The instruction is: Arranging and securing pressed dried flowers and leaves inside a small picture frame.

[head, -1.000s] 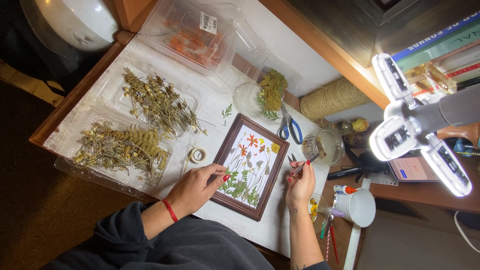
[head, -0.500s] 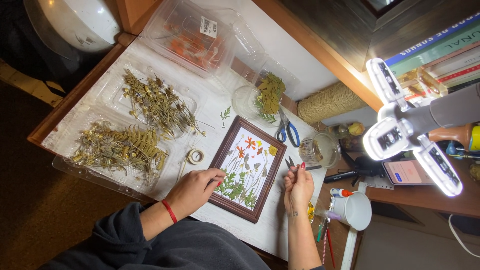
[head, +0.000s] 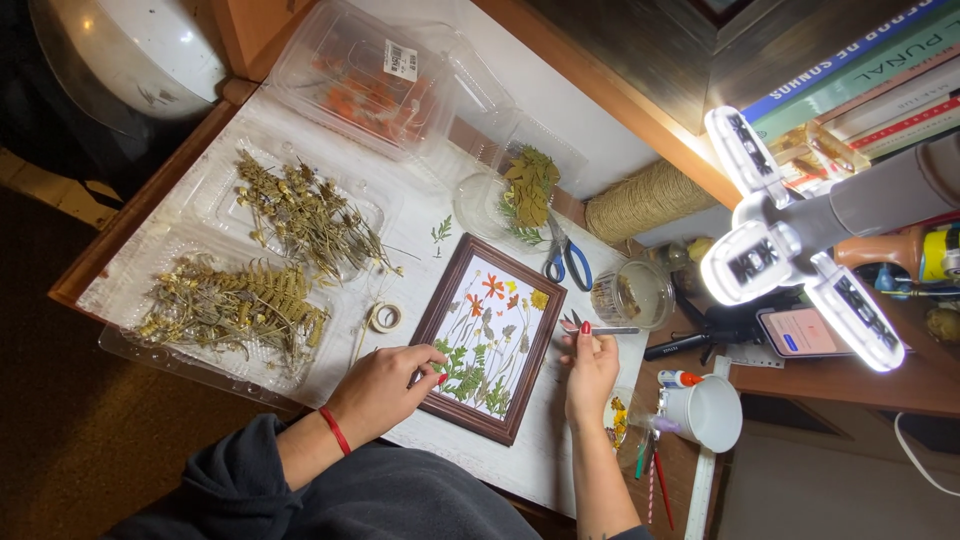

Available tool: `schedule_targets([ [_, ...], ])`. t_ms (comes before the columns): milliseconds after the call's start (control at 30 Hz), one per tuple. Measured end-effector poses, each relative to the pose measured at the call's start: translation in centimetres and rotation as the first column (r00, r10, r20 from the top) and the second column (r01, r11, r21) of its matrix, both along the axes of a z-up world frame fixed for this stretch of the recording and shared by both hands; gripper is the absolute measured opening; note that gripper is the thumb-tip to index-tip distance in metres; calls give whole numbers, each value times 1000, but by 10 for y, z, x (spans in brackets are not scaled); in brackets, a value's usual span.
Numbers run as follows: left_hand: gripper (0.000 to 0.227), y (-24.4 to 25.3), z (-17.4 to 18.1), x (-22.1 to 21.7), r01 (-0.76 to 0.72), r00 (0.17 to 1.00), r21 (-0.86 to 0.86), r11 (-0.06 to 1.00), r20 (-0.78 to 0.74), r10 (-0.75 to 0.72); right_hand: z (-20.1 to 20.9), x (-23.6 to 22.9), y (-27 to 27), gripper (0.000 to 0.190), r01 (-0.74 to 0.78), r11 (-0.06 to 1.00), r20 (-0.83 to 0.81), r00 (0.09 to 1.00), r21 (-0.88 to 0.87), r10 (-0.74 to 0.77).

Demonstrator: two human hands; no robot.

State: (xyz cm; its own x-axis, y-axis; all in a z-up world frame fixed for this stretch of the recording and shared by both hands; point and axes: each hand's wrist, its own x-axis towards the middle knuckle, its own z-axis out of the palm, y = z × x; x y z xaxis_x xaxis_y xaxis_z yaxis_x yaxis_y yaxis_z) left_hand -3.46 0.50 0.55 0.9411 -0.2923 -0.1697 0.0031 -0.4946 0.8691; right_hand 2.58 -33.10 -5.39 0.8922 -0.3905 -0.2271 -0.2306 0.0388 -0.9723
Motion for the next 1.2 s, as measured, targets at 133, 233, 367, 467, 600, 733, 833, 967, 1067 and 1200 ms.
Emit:
schedule_targets([
  [133, 20, 1, 7, 1, 17, 1000, 15, 1000, -22, -16, 4, -11, 14, 19, -151, 914, 215, 946, -376, 244],
  [233, 21, 0, 6, 1, 30, 999, 22, 999, -40, -29, 24, -14, 35, 25, -289, 780, -157, 957, -555, 243],
  [367, 20, 0, 4, 1, 25, 1000, 21, 999, -11, -24, 26, -11, 44, 31, -348, 417, -80, 838, -839, 539],
  [467, 21, -1, 2, 1, 39, 998, 31, 999, -42, -38, 22, -8, 46, 25, -364, 331, -111, 801, -871, 588],
  [600, 20, 1, -1, -1, 29, 999, 2, 1000, 20, -29, 39, -7, 61, 20, -358, 272, -106, 757, -893, 645],
  [733, 21, 2, 2, -1, 28, 999, 23, 999, -21, -27, 57, -7, 76, 23, -387, 246, -133, 731, -888, 669],
  [833, 21, 4, 6, -1, 8, 1000, -3, 1000, 20, -8, 58, -6, 80, 26, -438, 244, -175, 720, -865, 672],
  [967, 21, 5, 7, 0, 22, 998, 26, 999, -57, -20, 49, -4, 77, 22, -466, 226, -226, 729, -856, 646],
  [1067, 22, 4, 6, 0, 25, 998, 22, 999, -53, -24, 46, -3, 75, 21, -448, 223, -214, 734, -866, 644],
  [1200, 21, 4, -6, -3, 6, 999, -27, 1000, 51, -5, 46, -2, 76, 20, -446, 200, -231, 737, -873, 635],
])
